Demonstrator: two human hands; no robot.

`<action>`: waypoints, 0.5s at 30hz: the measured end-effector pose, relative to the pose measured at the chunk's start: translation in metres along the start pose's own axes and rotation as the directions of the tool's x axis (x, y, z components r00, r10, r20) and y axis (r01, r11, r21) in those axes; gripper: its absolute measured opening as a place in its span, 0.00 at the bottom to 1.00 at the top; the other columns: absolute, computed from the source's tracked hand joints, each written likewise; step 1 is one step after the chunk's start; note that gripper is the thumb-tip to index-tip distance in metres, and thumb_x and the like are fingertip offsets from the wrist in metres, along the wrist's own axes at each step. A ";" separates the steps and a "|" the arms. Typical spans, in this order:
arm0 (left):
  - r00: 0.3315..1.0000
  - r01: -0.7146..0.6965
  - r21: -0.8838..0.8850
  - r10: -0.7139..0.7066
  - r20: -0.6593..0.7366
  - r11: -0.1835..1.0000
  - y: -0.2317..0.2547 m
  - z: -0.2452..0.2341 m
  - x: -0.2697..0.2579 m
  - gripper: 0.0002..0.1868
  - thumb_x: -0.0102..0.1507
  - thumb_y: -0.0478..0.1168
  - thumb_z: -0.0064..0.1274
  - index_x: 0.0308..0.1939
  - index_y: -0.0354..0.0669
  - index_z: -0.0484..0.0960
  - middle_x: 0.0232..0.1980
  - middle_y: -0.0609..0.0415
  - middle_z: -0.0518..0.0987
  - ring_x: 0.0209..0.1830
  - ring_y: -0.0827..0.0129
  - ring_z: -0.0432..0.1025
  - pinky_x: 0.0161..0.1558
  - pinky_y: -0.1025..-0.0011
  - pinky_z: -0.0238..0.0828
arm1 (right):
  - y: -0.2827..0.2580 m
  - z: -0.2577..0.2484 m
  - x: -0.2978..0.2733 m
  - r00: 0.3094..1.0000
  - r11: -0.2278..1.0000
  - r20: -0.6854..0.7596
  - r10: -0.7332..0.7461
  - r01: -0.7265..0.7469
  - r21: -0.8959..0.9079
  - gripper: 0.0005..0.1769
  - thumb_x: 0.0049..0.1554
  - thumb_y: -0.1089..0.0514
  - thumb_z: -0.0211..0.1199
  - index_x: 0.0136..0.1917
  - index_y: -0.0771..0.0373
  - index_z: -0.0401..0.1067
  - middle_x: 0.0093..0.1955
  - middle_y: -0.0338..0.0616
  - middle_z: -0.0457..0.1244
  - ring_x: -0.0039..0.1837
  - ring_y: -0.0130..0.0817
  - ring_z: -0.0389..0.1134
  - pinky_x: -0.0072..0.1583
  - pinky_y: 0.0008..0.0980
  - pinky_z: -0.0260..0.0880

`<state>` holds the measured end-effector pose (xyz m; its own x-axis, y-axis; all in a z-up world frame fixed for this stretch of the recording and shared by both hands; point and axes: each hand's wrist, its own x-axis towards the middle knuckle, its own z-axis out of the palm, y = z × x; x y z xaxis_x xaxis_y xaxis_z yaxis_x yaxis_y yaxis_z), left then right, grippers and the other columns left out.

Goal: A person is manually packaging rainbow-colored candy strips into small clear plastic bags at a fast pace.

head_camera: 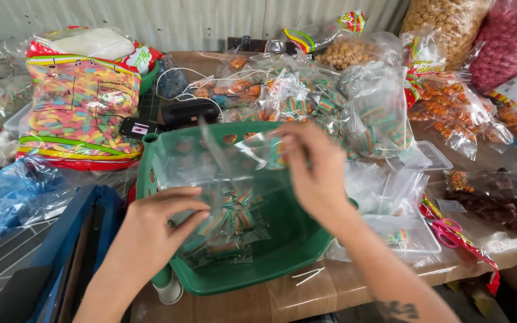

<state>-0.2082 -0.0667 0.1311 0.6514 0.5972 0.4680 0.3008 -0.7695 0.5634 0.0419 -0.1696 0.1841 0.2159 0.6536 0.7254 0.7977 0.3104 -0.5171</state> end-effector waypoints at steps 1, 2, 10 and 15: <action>1.000 -0.020 -0.020 0.020 0.022 1.000 0.002 0.003 0.000 0.08 0.59 0.41 0.62 0.41 0.51 0.92 0.57 0.54 0.86 0.56 0.64 0.81 0.59 0.61 0.79 | -0.007 -0.016 0.003 0.999 0.999 -0.018 -0.048 0.048 -0.023 0.10 0.68 0.61 0.50 0.57 0.60 0.72 0.40 0.37 0.66 0.38 0.27 0.69 0.43 0.27 0.67; 0.998 -0.040 -0.041 0.041 0.043 0.998 0.004 0.007 0.000 0.07 0.61 0.43 0.61 0.39 0.54 0.93 0.60 0.54 0.85 0.60 0.63 0.80 0.58 0.59 0.79 | -0.013 -0.032 0.007 0.995 0.994 -0.034 -0.097 0.095 -0.046 0.10 0.70 0.59 0.49 0.57 0.62 0.71 0.38 0.37 0.65 0.37 0.25 0.66 0.41 0.26 0.65; 0.984 -0.105 -0.173 0.127 0.121 0.979 0.043 0.016 -0.001 0.06 0.61 0.43 0.60 0.37 0.57 0.92 0.62 0.55 0.83 0.15 0.72 0.81 0.37 0.67 0.82 | -0.031 -0.078 0.032 0.971 0.961 0.134 -0.198 0.219 -0.168 0.10 0.68 0.64 0.52 0.54 0.62 0.75 0.42 0.39 0.67 0.40 0.28 0.68 0.46 0.28 0.64; 0.986 -0.162 -0.268 0.166 -0.008 0.950 0.055 0.033 -0.002 0.04 0.62 0.39 0.60 0.38 0.54 0.89 0.54 0.57 0.88 0.38 0.71 0.87 0.36 0.73 0.85 | -0.018 -0.089 0.041 0.932 0.924 0.233 -0.277 0.325 -0.203 0.09 0.68 0.66 0.54 0.55 0.64 0.76 0.49 0.41 0.70 0.45 0.31 0.70 0.51 0.32 0.67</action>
<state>-0.1702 -0.1177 0.1387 0.6865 0.4629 0.5607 -0.0065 -0.7672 0.6414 0.0863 -0.2095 0.2635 -0.1505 0.6840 0.7138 0.9214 0.3587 -0.1495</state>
